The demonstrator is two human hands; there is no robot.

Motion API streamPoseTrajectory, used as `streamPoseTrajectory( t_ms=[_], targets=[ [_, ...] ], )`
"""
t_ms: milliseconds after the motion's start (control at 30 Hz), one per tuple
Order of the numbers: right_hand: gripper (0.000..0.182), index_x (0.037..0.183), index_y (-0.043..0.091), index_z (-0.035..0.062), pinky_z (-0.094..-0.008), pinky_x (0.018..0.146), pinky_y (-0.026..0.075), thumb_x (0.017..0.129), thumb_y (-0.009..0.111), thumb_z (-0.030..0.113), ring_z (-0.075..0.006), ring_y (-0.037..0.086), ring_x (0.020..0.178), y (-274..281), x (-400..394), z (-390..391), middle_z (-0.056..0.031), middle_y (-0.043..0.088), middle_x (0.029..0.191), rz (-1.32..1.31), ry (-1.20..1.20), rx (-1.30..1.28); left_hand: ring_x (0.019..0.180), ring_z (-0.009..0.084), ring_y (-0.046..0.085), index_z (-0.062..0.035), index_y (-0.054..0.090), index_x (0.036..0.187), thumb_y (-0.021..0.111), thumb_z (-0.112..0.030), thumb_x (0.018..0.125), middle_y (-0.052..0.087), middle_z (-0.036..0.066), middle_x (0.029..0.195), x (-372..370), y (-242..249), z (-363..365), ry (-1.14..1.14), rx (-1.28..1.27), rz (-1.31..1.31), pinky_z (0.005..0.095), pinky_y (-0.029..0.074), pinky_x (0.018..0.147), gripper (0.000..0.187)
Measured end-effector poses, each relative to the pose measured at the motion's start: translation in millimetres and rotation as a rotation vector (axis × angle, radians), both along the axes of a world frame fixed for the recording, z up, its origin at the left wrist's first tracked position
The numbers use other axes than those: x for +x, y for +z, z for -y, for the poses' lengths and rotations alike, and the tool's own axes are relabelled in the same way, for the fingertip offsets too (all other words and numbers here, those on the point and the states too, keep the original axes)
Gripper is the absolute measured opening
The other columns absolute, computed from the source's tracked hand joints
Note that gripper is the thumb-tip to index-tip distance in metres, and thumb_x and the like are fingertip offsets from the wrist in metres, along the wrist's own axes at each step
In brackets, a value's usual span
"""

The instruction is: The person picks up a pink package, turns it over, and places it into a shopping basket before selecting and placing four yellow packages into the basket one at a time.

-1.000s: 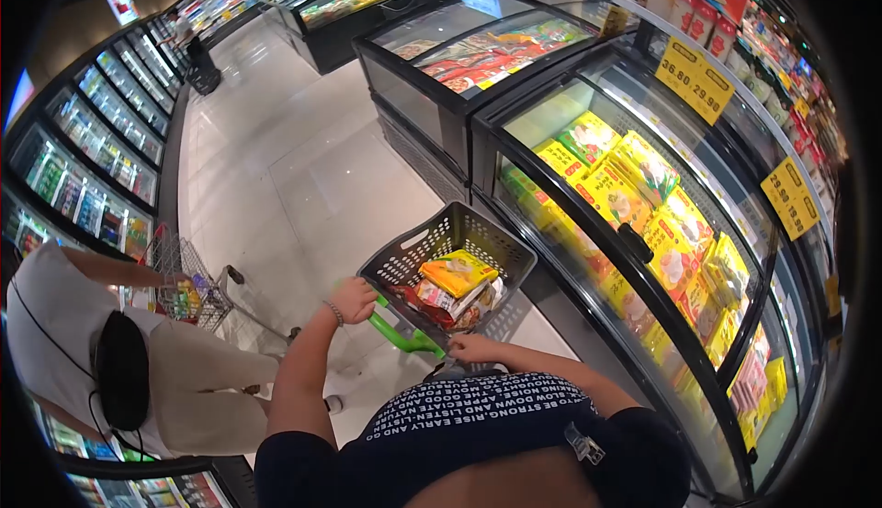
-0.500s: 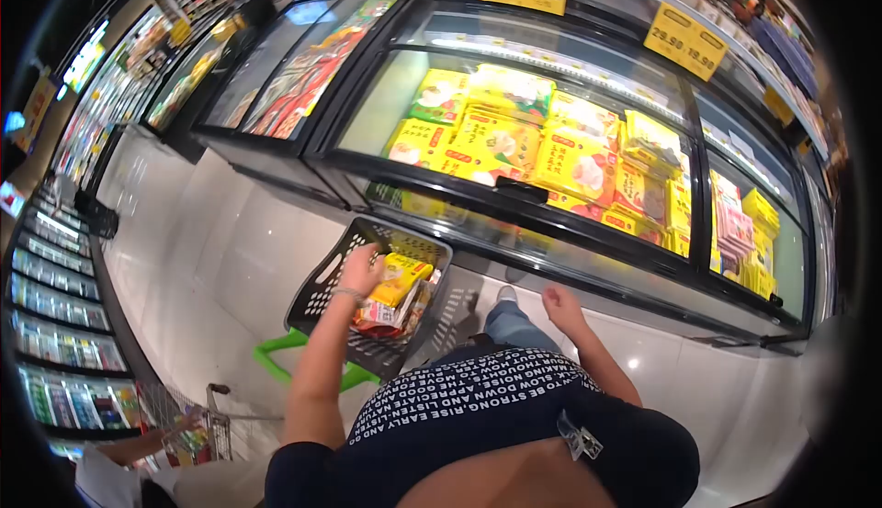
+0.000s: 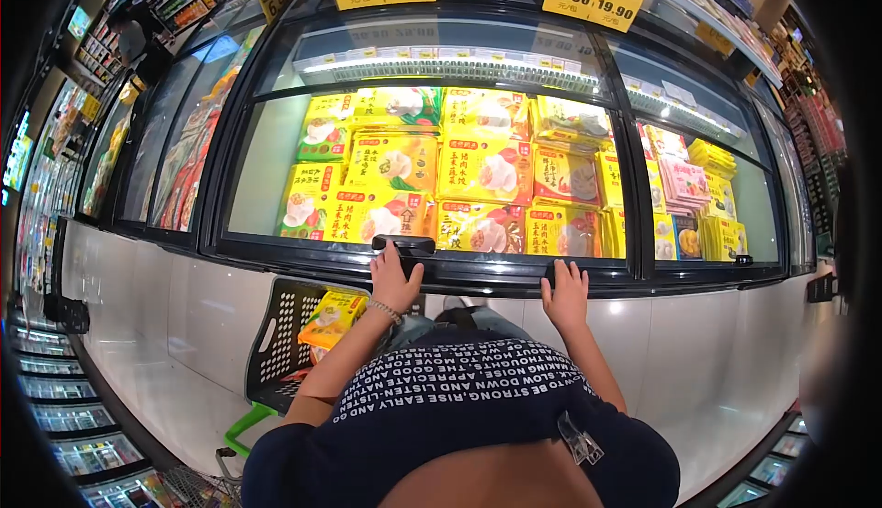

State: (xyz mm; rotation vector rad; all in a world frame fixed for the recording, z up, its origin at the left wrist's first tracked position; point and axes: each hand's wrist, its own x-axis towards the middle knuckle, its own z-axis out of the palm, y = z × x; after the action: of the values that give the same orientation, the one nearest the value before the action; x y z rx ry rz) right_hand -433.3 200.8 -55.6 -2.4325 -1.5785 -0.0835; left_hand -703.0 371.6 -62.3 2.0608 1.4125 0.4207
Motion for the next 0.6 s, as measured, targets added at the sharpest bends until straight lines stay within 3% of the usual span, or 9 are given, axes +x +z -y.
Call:
streamPoseTrajectory(
  t_ms=[133,200,267,400,433,600],
  targets=[
    [0.053,0.119,0.04,-0.0072,-0.0479,0.096,0.029,0.082,0.052,0.029,-0.0385,0.043,0.11,6.1,1.0,-7.0,-0.0225,0.052,0.111,-0.081,-0.047,-0.071,0.117,0.0474,0.027,0.01,0.017,0.129,0.055,-0.039,0.074,0.036,0.035,0.12,19.1,4.8,5.3,0.058,-0.026,-0.089,0.0517,0.012,0.101,0.082],
    [0.061,0.123,0.036,-0.0078,-0.048,0.096,0.029,0.081,0.052,0.034,-0.0444,0.043,0.107,6.7,-2.9,-14.7,-0.0261,0.051,0.11,-0.128,-0.058,-0.067,0.118,0.053,0.021,0.0078,0.015,0.131,0.054,-0.04,0.074,0.032,0.039,0.121,29.2,3.8,4.0,0.08,-0.038,-0.12,0.0532,0.007,0.101,0.084],
    [0.064,0.124,0.034,-0.0077,-0.0491,0.096,0.029,0.081,0.052,0.036,-0.0465,0.042,0.106,3.9,-7.2,-22.8,-0.028,0.05,0.11,-0.05,-0.043,-0.108,0.119,0.0557,0.016,0.0076,0.01,0.132,0.053,-0.039,0.075,0.029,0.042,0.121,39.8,6.6,3.0,0.124,-0.081,-0.138,0.0531,0.005,0.102,0.085],
    [0.069,0.127,0.033,-0.0031,-0.0538,0.098,0.023,0.08,0.05,0.044,-0.0526,0.03,0.115,-11.9,-15.3,-32.7,-0.0378,0.039,0.116,0.01,-0.059,-0.225,0.118,0.0608,0.008,0.0056,0.001,0.133,0.054,-0.042,0.074,0.018,0.052,0.117,54.4,10.6,-9.8,0.132,-0.213,-0.126,0.0531,0.002,0.102,0.093],
    [0.07,0.128,0.034,-0.0014,-0.057,0.098,0.019,0.079,0.049,0.046,-0.0565,0.022,0.117,-17.7,-11.0,-35.2,-0.0427,0.031,0.118,-0.099,-0.06,-0.178,0.118,0.0614,0.007,0.0056,0.0,0.133,0.055,-0.042,0.074,0.017,0.053,0.116,57.7,10.4,-14.0,0.125,-0.217,-0.119,0.0536,0.001,0.102,0.093],
    [0.069,0.126,0.034,-0.0033,-0.0612,0.097,0.015,0.078,0.053,0.042,-0.0614,0.016,0.116,-17.5,1.3,-56.4,-0.0479,0.024,0.117,-0.035,0.024,-0.154,0.117,0.0632,0.001,0.0053,-0.002,0.133,0.054,-0.046,0.074,0.014,0.055,0.115,72.9,7.2,-32.7,0.073,-0.217,-0.178,0.057,-0.003,0.1,0.096]
  ],
)
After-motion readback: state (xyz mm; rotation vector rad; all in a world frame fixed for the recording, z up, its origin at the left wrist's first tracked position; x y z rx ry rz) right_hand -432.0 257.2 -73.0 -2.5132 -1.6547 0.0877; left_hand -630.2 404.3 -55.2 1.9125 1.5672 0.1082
